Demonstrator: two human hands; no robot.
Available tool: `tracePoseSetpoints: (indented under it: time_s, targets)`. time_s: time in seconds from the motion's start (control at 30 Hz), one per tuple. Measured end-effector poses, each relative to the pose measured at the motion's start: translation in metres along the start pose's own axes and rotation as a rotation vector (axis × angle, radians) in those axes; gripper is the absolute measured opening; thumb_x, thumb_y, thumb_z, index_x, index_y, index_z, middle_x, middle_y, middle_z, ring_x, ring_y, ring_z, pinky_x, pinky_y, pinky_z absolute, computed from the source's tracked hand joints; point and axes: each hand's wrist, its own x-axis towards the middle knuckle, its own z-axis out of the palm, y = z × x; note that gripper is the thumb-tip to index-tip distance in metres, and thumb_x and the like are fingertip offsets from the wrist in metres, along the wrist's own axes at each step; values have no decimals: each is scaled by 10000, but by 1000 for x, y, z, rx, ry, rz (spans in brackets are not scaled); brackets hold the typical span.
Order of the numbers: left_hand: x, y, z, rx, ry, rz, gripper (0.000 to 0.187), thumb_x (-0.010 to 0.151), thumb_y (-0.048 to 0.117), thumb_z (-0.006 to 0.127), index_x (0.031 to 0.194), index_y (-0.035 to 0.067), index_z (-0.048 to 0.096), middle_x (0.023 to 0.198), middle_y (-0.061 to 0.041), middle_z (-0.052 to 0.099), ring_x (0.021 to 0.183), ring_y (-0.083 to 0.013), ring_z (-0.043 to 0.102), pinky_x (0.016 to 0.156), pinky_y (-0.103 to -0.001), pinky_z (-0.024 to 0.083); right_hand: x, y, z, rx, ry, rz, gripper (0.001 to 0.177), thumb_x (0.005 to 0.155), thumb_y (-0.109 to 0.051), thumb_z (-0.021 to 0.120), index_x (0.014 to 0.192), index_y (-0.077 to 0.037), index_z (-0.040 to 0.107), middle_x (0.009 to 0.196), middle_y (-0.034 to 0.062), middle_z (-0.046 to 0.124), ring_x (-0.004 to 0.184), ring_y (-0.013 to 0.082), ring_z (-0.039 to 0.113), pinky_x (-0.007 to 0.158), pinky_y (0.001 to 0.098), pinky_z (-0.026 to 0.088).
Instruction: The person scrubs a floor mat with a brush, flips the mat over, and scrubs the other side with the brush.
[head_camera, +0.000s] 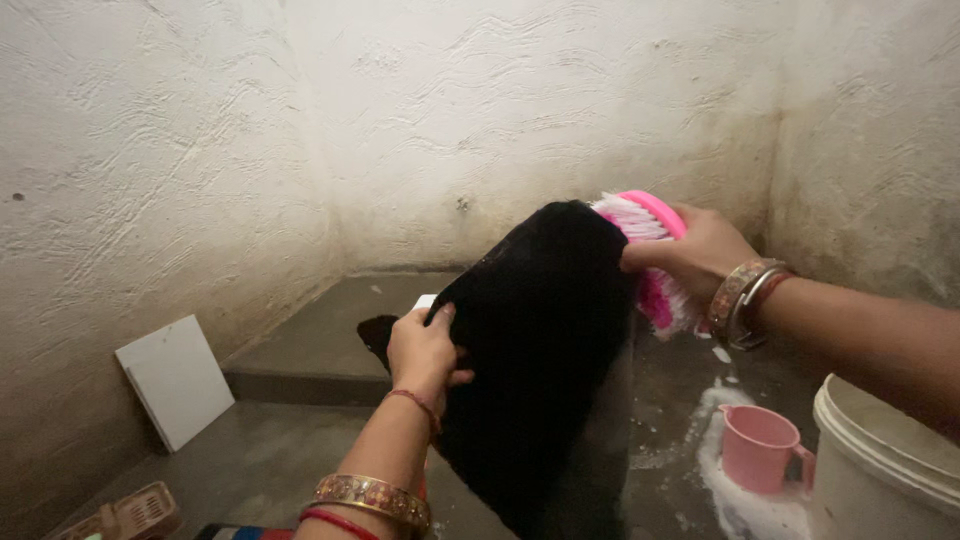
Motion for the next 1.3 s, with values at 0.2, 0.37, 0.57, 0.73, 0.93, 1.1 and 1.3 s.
tracePoseSetpoints:
  time_s: [0.2, 0.37, 0.57, 0.73, 0.93, 1.1, 1.3]
  targets:
    - [-1, 5, -4, 52, 88, 116, 300, 928, 276, 687, 1100, 38, 743, 891, -151, 737, 657, -237, 709, 488, -409, 635, -19, 1, 4, -3, -40, 79, 493, 695, -286, 777, 1132, -61, 730, 874, 138, 774, 668, 251, 708, 578, 388, 550]
    - [-8, 19, -4, 126, 146, 165, 270, 894, 279, 713, 1055, 63, 730, 902, -118, 743, 655, -215, 722, 453, -381, 610, -26, 5, -4, 16, -78, 245, 463, 755, -330, 756, 1137, -74, 703, 824, 212, 737, 487, 299, 641, 347, 419, 481]
    - [-22, 38, 2, 476, 287, 507, 386, 871, 404, 747, 1092, 87, 754, 1049, -198, 739, 987, -382, 689, 822, -472, 530, -19, 38, -16, 185, -132, 105, 455, 772, -291, 743, 1115, 7, 751, 891, 133, 789, 612, 142, 713, 520, 264, 550]
    - [-40, 61, 9, 580, 175, 369, 369, 820, 430, 727, 1072, 163, 763, 1102, -124, 747, 1064, -359, 686, 902, -485, 518, -23, 61, -18, 490, -102, 441, 411, 758, -219, 691, 1112, -13, 654, 793, 76, 702, 573, 189, 685, 525, 370, 583]
    - [-27, 49, 26, 817, -14, 253, 322, 806, 418, 740, 1014, 183, 810, 1083, -97, 789, 1092, -330, 705, 949, -464, 520, -23, 117, -11, 404, -223, 759, 375, 783, -338, 700, 986, -34, 617, 707, 126, 629, 510, 260, 602, 516, 414, 552]
    - [-14, -3, 64, 888, -82, 292, 334, 808, 403, 780, 1046, 169, 792, 1075, -150, 753, 1072, -350, 696, 925, -477, 537, -35, 173, 7, 314, -197, 931, 437, 794, -366, 700, 1010, 13, 671, 748, 154, 685, 533, 268, 625, 567, 381, 548]
    - [-3, -60, 115, 651, -229, 91, 238, 908, 260, 705, 1065, 81, 728, 928, -209, 795, 864, -365, 829, 806, -444, 632, -26, 265, 28, 402, -125, 958, 364, 754, -284, 725, 991, -8, 708, 794, 146, 712, 557, 260, 644, 576, 401, 542]
